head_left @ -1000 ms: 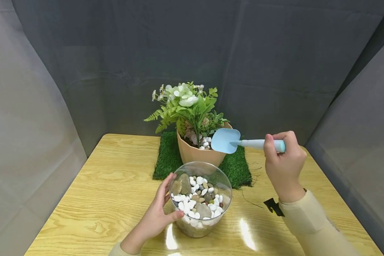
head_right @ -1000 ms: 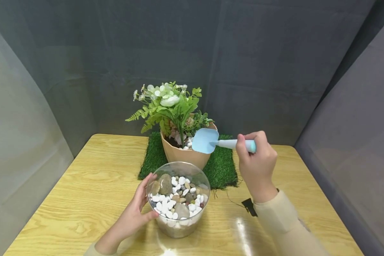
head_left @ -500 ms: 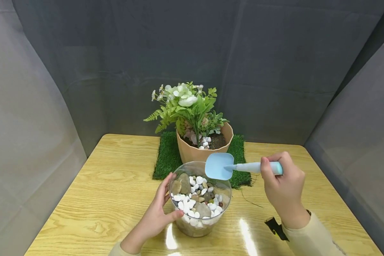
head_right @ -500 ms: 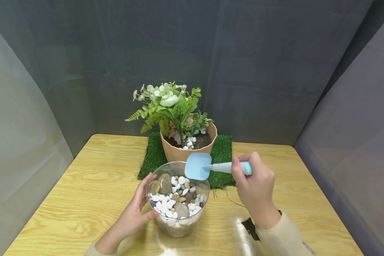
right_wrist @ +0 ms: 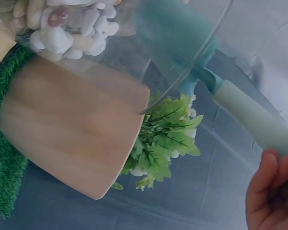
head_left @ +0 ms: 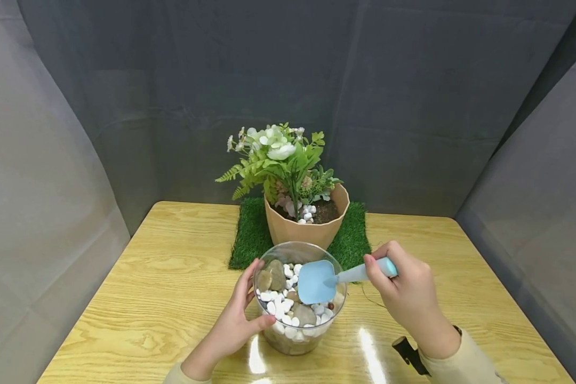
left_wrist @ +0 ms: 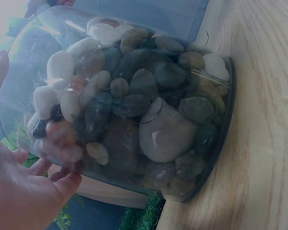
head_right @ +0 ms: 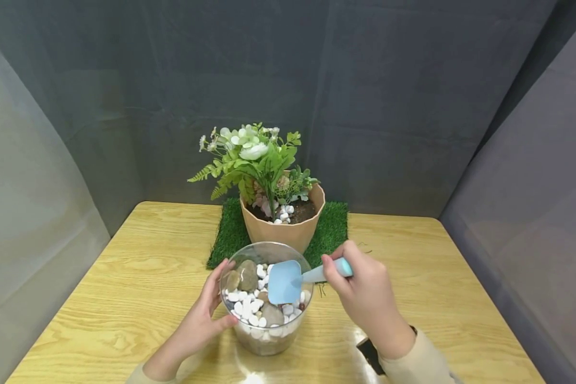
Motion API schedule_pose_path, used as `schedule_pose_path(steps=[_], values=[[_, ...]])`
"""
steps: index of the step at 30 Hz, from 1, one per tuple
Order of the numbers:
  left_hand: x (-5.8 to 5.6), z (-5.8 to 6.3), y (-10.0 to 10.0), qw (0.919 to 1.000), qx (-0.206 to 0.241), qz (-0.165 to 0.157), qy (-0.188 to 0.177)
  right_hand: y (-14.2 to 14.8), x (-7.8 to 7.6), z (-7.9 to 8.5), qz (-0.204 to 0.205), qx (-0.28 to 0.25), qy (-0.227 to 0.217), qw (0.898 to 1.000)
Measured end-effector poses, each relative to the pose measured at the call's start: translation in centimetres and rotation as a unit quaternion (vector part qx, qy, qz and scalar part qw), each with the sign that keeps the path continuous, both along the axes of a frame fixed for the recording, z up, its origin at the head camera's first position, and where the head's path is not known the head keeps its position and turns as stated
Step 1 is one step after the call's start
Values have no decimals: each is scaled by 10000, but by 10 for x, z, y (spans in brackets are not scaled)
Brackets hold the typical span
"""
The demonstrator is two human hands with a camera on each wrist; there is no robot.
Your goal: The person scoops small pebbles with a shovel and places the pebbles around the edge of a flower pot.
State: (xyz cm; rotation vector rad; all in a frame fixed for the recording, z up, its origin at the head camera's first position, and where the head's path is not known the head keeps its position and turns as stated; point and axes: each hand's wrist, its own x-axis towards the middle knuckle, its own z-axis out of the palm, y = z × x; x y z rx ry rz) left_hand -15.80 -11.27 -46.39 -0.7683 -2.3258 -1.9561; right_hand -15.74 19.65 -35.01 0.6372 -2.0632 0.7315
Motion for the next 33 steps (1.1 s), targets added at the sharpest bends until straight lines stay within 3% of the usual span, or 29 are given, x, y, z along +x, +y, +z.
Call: schedule_pose_path(steps=[11, 18, 33], values=[[0, 0, 0, 10000, 5, 2, -66, -2, -2, 14, 218, 516, -142, 9983], [1, 0, 0, 10000, -17, 6, -18, -6, 1, 24, -55, 861, -740, 9935], [0, -1, 0, 10000, -3, -1, -22, -14, -1, 10, -309, 918, -1374, 9858]])
